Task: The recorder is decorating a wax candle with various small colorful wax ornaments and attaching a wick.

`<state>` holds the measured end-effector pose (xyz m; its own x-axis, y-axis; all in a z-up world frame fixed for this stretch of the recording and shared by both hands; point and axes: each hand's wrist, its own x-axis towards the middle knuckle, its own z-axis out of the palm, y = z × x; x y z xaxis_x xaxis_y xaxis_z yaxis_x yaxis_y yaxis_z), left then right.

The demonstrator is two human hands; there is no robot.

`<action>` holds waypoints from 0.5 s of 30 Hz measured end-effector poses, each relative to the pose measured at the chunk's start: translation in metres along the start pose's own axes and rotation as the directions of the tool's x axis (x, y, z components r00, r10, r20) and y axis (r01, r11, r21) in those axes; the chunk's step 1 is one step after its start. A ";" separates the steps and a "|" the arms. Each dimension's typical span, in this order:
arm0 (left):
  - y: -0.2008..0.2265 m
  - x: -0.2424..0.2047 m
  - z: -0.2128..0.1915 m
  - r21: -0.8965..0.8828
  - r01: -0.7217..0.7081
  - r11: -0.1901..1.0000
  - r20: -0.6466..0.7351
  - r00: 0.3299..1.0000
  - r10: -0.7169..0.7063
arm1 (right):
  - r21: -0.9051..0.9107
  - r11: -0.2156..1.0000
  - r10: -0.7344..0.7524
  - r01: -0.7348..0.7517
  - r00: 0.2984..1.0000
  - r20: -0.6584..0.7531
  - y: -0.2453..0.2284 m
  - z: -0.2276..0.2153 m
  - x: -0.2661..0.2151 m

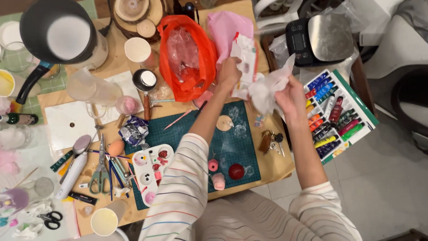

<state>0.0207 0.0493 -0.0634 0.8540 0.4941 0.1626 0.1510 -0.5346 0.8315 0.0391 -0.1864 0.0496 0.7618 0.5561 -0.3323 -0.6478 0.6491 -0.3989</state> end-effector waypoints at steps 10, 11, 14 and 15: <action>0.086 -0.030 -0.076 0.186 -0.239 0.953 0.071 0.971 0.230 | 0.079 0.997 -0.001 -0.004 0.998 0.070 -0.001 -0.018 0.041; 0.083 -0.026 -0.072 -0.141 -0.314 0.939 0.227 0.913 0.339 | 0.077 0.997 0.014 -0.018 0.999 0.052 -0.001 -0.011 0.045; 0.080 -0.017 -0.069 -0.520 -0.080 0.850 0.474 0.801 0.365 | 0.138 0.989 0.036 -0.045 0.997 0.068 -0.005 0.014 0.046; 0.081 -0.015 -0.067 -0.538 0.153 0.829 0.618 0.740 0.265 | 0.201 0.978 0.038 -0.057 0.995 0.097 -0.006 0.021 0.043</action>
<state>-0.0136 0.0448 0.0371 0.9799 -0.1993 0.0124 -0.0124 0.0011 0.9999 0.0759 -0.1553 0.0558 0.7323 0.6283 -0.2626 -0.6783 0.7073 -0.1992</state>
